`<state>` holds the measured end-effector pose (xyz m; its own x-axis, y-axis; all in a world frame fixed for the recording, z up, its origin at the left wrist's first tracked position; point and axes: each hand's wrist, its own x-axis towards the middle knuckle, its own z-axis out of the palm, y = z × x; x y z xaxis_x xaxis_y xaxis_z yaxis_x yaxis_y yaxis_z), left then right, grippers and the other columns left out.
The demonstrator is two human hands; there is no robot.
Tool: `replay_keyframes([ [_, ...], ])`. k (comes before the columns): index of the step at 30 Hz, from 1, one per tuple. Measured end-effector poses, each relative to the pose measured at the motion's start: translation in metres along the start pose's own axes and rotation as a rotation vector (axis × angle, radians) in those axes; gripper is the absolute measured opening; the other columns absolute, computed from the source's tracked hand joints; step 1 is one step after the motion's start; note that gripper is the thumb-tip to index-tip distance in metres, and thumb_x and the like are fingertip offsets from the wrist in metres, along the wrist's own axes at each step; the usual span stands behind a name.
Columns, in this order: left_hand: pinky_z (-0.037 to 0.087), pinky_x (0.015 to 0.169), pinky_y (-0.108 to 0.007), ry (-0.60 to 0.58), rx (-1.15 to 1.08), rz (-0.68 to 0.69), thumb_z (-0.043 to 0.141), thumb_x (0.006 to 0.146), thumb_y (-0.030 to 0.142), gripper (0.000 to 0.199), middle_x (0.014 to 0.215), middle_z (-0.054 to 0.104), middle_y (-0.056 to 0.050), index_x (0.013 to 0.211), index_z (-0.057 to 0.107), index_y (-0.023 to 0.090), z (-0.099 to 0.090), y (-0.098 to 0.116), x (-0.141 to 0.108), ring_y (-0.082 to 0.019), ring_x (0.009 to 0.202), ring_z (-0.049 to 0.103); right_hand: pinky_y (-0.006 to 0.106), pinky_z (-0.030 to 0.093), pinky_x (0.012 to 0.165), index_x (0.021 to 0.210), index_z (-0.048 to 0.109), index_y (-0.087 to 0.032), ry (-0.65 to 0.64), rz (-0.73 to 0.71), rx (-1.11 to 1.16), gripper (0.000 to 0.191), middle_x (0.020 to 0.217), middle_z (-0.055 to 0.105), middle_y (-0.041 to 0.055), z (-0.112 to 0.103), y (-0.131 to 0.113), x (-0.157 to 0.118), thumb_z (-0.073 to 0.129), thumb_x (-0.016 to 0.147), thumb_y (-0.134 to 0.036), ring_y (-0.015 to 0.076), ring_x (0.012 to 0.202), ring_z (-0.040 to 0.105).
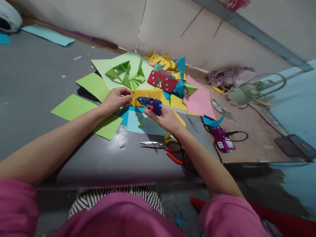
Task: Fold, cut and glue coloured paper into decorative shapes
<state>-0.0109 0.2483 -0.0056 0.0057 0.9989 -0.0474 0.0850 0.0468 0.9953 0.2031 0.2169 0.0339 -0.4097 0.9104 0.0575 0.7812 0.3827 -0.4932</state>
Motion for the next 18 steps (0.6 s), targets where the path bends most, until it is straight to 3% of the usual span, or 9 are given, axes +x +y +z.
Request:
replay_keyframes([
  [14,0.042,0.052,-0.024,-0.007,-0.019,0.009,0.063,0.072,0.011,0.008,0.058,0.059,0.001,0.074,0.061,0.018,-0.0006,-0.0028,0.0012,-0.011,0.051,0.052,0.033,0.049,0.078,0.113,0.075,-0.022,-0.009,0.008,-0.028,0.057,0.089,0.074,0.0064,0.0003,-0.0003,0.0002,0.050,0.093,-0.069,0.0265,0.088,0.068],
  [18,0.043,0.053,-0.023,-0.023,-0.022,0.020,0.062,0.073,0.011,0.008,0.058,0.060,0.002,0.076,0.062,0.018,-0.0008,-0.0039,0.0019,-0.010,0.051,0.052,0.032,0.049,0.080,0.122,0.073,-0.023,-0.004,0.011,-0.021,0.054,0.096,0.075,0.0065,0.0000,-0.0014,-0.0005,0.052,0.095,-0.064,0.0274,0.095,0.069],
])
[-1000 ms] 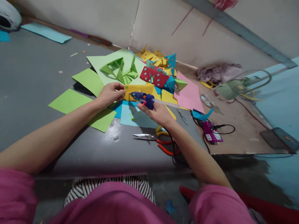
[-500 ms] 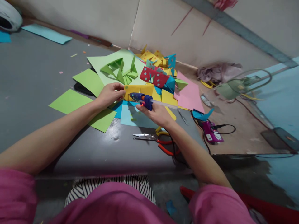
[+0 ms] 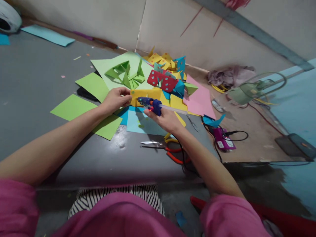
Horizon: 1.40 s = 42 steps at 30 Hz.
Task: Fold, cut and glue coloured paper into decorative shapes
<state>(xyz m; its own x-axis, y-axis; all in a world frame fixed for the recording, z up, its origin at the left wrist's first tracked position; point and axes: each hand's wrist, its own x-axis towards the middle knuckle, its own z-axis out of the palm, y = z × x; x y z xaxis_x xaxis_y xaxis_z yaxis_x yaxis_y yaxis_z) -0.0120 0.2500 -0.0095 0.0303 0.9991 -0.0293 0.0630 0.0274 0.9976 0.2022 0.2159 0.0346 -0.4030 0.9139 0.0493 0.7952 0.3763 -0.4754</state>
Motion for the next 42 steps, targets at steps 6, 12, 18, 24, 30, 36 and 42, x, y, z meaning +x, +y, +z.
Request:
replay_keyframes([
  [6,0.043,0.053,-0.023,0.005,0.024,-0.005,0.063,0.071,0.014,0.008,0.059,0.060,0.002,0.078,0.063,0.017,-0.001,-0.001,0.000,-0.010,0.051,0.052,0.030,0.049,0.078,0.121,0.074,-0.023,-0.047,0.016,0.009,0.052,0.099,0.076,0.0053,0.000,0.000,0.000,0.054,0.095,-0.063,0.0263,0.095,0.069],
  [12,0.040,0.051,-0.022,0.003,0.016,0.006,0.063,0.069,0.014,0.009,0.056,0.057,0.004,0.077,0.062,0.016,-0.002,-0.001,0.000,-0.009,0.049,0.050,0.030,0.045,0.072,0.106,0.074,-0.022,0.042,0.035,-0.079,0.049,0.091,0.074,0.0056,-0.013,0.008,-0.018,0.053,0.094,-0.064,0.0259,0.088,0.068],
  [18,0.039,0.050,-0.022,0.028,0.017,-0.011,0.063,0.067,0.013,0.009,0.055,0.055,0.004,0.075,0.062,0.017,-0.001,0.002,-0.002,-0.009,0.049,0.050,0.032,0.040,0.065,0.084,0.063,-0.020,0.085,0.092,-0.315,0.049,0.082,0.068,0.0102,-0.036,0.045,-0.042,0.053,0.089,-0.068,0.0255,0.077,0.061],
  [24,0.040,0.051,-0.023,0.026,0.015,-0.001,0.063,0.067,0.012,0.009,0.056,0.056,0.003,0.075,0.063,0.017,-0.001,0.001,-0.001,-0.009,0.049,0.050,0.036,0.042,0.066,0.094,0.065,-0.015,0.008,0.241,-0.440,0.049,0.090,0.069,0.0160,-0.065,0.101,-0.048,0.056,0.084,-0.063,0.0294,0.081,0.062],
  [30,0.043,0.052,-0.024,0.023,0.035,-0.016,0.063,0.068,0.012,0.010,0.058,0.056,0.002,0.075,0.063,0.018,0.000,0.002,-0.002,-0.010,0.051,0.050,0.046,0.049,0.082,0.106,0.072,-0.017,-0.085,0.093,-0.394,0.048,0.107,0.072,0.0175,-0.097,0.104,-0.053,0.064,0.082,-0.059,0.0346,0.098,0.064],
  [36,0.044,0.052,-0.023,0.032,0.061,-0.018,0.064,0.070,0.012,0.009,0.061,0.060,0.001,0.076,0.065,0.019,-0.002,0.001,-0.002,-0.010,0.052,0.051,0.034,0.047,0.078,0.095,0.074,-0.020,-0.084,-0.112,-0.123,0.016,0.097,0.070,0.0087,-0.046,0.036,-0.025,0.062,0.092,-0.030,0.0216,0.087,0.063],
  [42,0.044,0.053,-0.023,0.020,0.049,-0.011,0.064,0.070,0.011,0.010,0.062,0.060,0.001,0.077,0.065,0.018,-0.001,0.001,-0.001,-0.009,0.052,0.051,0.031,0.043,0.080,0.101,0.075,-0.021,-0.193,-0.203,-0.138,0.014,0.099,0.067,0.0070,0.001,0.023,0.007,0.063,0.093,-0.021,0.0201,0.092,0.060],
])
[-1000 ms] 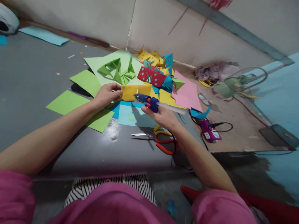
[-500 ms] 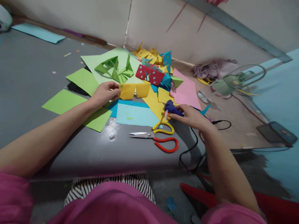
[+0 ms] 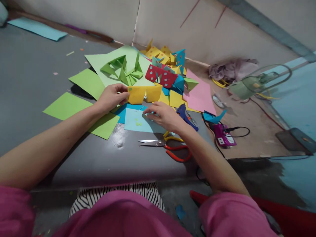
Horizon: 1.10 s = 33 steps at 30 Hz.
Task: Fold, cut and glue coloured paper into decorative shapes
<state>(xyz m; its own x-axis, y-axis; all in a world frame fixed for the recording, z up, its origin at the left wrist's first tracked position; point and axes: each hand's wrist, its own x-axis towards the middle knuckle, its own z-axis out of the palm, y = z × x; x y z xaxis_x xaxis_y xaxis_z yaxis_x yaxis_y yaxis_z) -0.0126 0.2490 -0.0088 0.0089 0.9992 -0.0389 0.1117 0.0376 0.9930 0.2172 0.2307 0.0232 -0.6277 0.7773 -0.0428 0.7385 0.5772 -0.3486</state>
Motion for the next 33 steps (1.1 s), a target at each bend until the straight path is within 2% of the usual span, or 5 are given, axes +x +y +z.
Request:
replay_keyframes([
  [6,0.045,0.054,-0.024,0.007,0.026,0.002,0.063,0.072,0.012,0.009,0.062,0.061,0.002,0.078,0.064,0.017,0.000,-0.002,0.002,-0.010,0.052,0.053,0.030,0.042,0.081,0.093,0.073,-0.019,-0.091,0.045,-0.026,0.010,0.097,0.068,0.0070,-0.006,-0.003,0.008,0.066,0.087,-0.016,0.0207,0.095,0.061],
  [13,0.045,0.055,-0.024,0.005,0.016,0.027,0.063,0.070,0.012,0.009,0.062,0.061,0.002,0.078,0.064,0.017,0.000,-0.001,0.000,-0.010,0.053,0.053,0.028,0.037,0.068,0.078,0.068,-0.019,-0.169,0.170,0.006,0.009,0.080,0.069,0.0024,-0.016,-0.012,0.015,0.062,0.081,-0.014,0.0156,0.071,0.057],
  [19,0.043,0.054,-0.024,0.014,0.010,0.001,0.063,0.070,0.011,0.009,0.060,0.060,0.001,0.077,0.064,0.017,0.002,0.002,0.000,-0.010,0.052,0.053,0.027,0.036,0.064,0.080,0.064,-0.018,0.156,0.234,0.376,0.011,0.074,0.061,-0.0008,-0.001,-0.014,0.030,0.063,0.084,-0.028,0.0127,0.066,0.050],
  [23,0.043,0.054,-0.024,0.015,0.008,-0.010,0.063,0.071,0.011,0.008,0.060,0.060,0.002,0.076,0.062,0.018,0.002,0.004,0.000,-0.010,0.052,0.053,0.028,0.035,0.063,0.080,0.063,-0.019,0.331,0.306,0.456,0.012,0.067,0.051,-0.0039,0.017,-0.023,0.048,0.065,0.084,-0.030,0.0123,0.065,0.048],
  [33,0.043,0.053,-0.023,-0.008,-0.016,0.009,0.062,0.069,0.011,0.008,0.059,0.059,0.003,0.075,0.062,0.017,0.002,0.001,0.001,-0.010,0.052,0.053,0.029,0.039,0.067,0.081,0.063,-0.021,0.416,0.339,0.439,0.010,0.070,0.054,-0.0030,0.032,-0.028,0.059,0.066,0.086,-0.029,0.0140,0.071,0.053],
])
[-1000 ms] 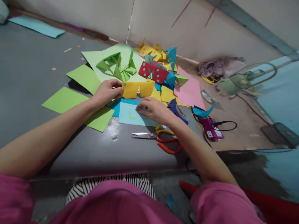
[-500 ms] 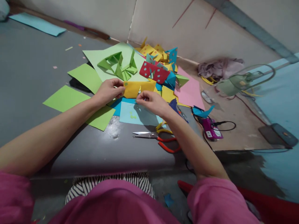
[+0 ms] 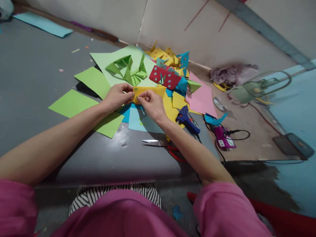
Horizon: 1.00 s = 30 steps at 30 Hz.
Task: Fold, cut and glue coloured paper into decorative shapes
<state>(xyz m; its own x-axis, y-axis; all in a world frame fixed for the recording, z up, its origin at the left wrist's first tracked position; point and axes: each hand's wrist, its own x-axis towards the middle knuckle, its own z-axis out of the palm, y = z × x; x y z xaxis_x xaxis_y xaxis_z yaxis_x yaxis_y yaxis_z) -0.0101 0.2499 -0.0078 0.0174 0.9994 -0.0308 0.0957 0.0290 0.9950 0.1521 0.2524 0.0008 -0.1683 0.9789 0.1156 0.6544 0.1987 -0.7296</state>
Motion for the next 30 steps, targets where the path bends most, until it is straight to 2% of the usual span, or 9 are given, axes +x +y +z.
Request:
replay_keyframes([
  [13,0.044,0.052,-0.022,0.004,0.009,0.003,0.062,0.070,0.011,0.008,0.059,0.060,0.002,0.075,0.062,0.017,0.000,0.000,0.000,-0.010,0.052,0.053,0.032,0.042,0.074,0.083,0.060,-0.021,0.032,-0.017,-0.049,0.010,0.077,0.058,-0.0017,0.004,0.007,0.003,0.063,0.087,-0.029,0.0152,0.078,0.055],
  [19,0.043,0.052,-0.023,0.006,0.014,0.007,0.062,0.070,0.011,0.008,0.058,0.059,0.003,0.075,0.062,0.017,0.000,0.001,0.000,-0.010,0.052,0.053,0.031,0.041,0.073,0.083,0.057,-0.022,0.042,-0.033,-0.096,0.018,0.079,0.056,-0.0015,0.000,0.008,0.002,0.068,0.086,-0.036,0.0155,0.076,0.053],
  [24,0.044,0.053,-0.024,0.015,0.000,-0.038,0.062,0.069,0.010,0.009,0.057,0.056,0.003,0.073,0.060,0.017,0.001,0.006,-0.002,-0.010,0.052,0.052,0.029,0.041,0.072,0.095,0.065,-0.021,0.054,-0.211,-0.225,0.015,0.084,0.057,0.0004,-0.017,0.010,-0.004,0.062,0.094,-0.036,0.0154,0.077,0.053],
  [27,0.044,0.054,-0.025,0.012,-0.006,-0.040,0.061,0.069,0.008,0.010,0.057,0.056,0.002,0.072,0.060,0.017,0.001,0.006,-0.003,-0.011,0.053,0.053,0.029,0.040,0.071,0.105,0.072,-0.023,0.011,-0.345,-0.430,0.023,0.091,0.060,0.0037,-0.024,0.013,-0.012,0.053,0.101,-0.035,0.0170,0.082,0.054],
  [30,0.045,0.054,-0.024,0.010,-0.010,-0.030,0.062,0.071,0.008,0.010,0.058,0.058,0.002,0.073,0.060,0.017,0.000,0.005,-0.002,-0.010,0.052,0.053,0.031,0.038,0.069,0.120,0.071,-0.029,-0.053,-0.431,-0.622,0.031,0.093,0.061,0.0060,-0.025,0.019,-0.018,0.046,0.104,-0.034,0.0204,0.088,0.053],
])
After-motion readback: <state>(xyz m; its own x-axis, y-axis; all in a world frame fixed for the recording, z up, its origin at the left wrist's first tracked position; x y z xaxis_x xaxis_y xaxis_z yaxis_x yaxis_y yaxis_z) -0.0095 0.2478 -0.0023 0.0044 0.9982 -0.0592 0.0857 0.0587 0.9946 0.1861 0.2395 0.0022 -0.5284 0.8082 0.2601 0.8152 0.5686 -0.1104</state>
